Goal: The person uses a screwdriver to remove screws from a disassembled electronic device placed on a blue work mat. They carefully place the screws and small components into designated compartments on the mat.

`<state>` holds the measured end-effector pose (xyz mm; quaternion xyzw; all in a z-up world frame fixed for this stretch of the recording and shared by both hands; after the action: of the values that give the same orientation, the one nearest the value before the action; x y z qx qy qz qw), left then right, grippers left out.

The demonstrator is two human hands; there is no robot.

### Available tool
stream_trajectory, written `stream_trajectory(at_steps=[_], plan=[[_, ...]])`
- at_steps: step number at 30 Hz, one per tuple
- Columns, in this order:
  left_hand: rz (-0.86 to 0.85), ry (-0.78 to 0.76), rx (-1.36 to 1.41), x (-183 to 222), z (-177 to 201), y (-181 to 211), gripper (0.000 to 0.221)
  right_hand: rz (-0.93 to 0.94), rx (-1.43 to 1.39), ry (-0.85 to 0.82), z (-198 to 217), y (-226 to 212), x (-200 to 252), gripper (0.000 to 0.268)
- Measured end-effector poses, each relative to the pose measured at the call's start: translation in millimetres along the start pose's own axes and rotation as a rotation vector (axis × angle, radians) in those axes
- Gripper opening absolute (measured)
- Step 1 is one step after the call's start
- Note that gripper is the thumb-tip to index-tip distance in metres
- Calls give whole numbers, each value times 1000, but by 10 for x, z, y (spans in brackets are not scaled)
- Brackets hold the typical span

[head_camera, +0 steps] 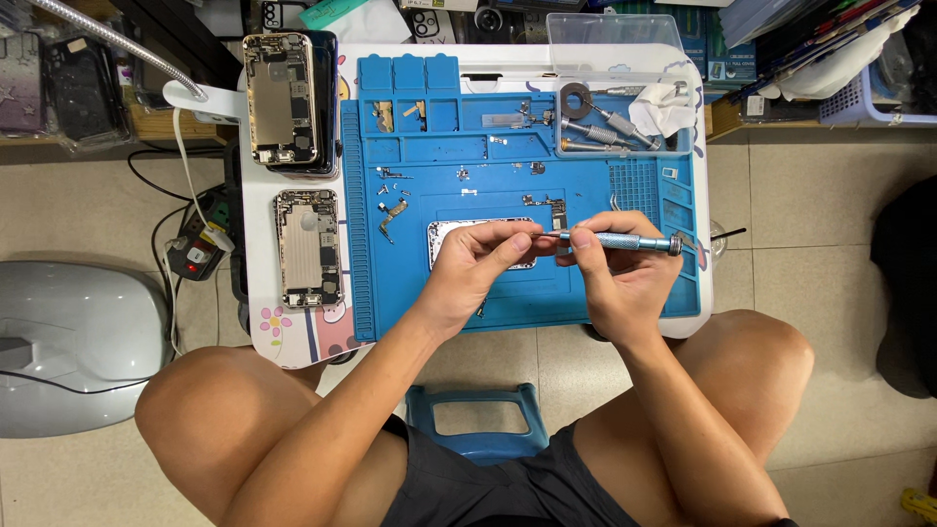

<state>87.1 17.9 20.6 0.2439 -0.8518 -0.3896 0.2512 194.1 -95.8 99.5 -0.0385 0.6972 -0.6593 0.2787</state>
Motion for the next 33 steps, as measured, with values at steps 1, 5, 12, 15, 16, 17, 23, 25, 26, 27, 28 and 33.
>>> stream_trajectory(at_steps=[1, 5, 12, 15, 16, 17, 23, 25, 26, 27, 28, 33], plan=[[0, -1, 0, -12, 17, -30, 28, 1, 0, 1, -5, 2, -7, 18], [16, -12, 47, -5, 26, -93, 31, 3, 1, 2, 10, 23, 4, 18], [-34, 18, 13, -57, 77, -37, 35, -5, -18, 11, 28, 8, -6, 19], [-460, -1, -762, -24, 54, 309, 17, -36, 9, -26, 76, 31, -36, 19], [-453, -7, -774, -18, 83, 286, 17, -44, 2, -16, 110, 103, -33, 19], [-601, -65, -1112, 36, -15, 242, 18, -44, 44, -38, 148, 170, -37, 19], [-751, -230, -1571, 70, -111, -45, 31, -55, 167, -113, 200, 367, 26, 18], [-768, -241, -1611, 46, -90, -81, 31, -45, 218, -129, 195, 379, 71, 16], [-767, -242, -1599, 37, -84, -79, 29, -39, 240, -142, 186, 380, 96, 15], [-771, -241, -1588, 7, -80, -65, 27, -28, 261, -152, 166, 384, 101, 13], [-775, -244, -1585, 0, -76, -71, 27, -25, 264, -150, 192, 411, 126, 13], [-793, -237, -1502, -75, -29, -45, 11, 22, 340, -269, 44, 519, 244, 13]])
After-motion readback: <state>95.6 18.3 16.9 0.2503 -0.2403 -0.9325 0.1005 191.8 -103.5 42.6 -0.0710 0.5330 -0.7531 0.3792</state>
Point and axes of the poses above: each hand's wrist, its own x-axis away from the middle knuckle, its own z-axis out of the back of the hand, y = z × x, the point moved 9 cm from there along -x, towards the middle knuckle, and after that the axes turned 11 degrees about y, right-handed, at the moved point
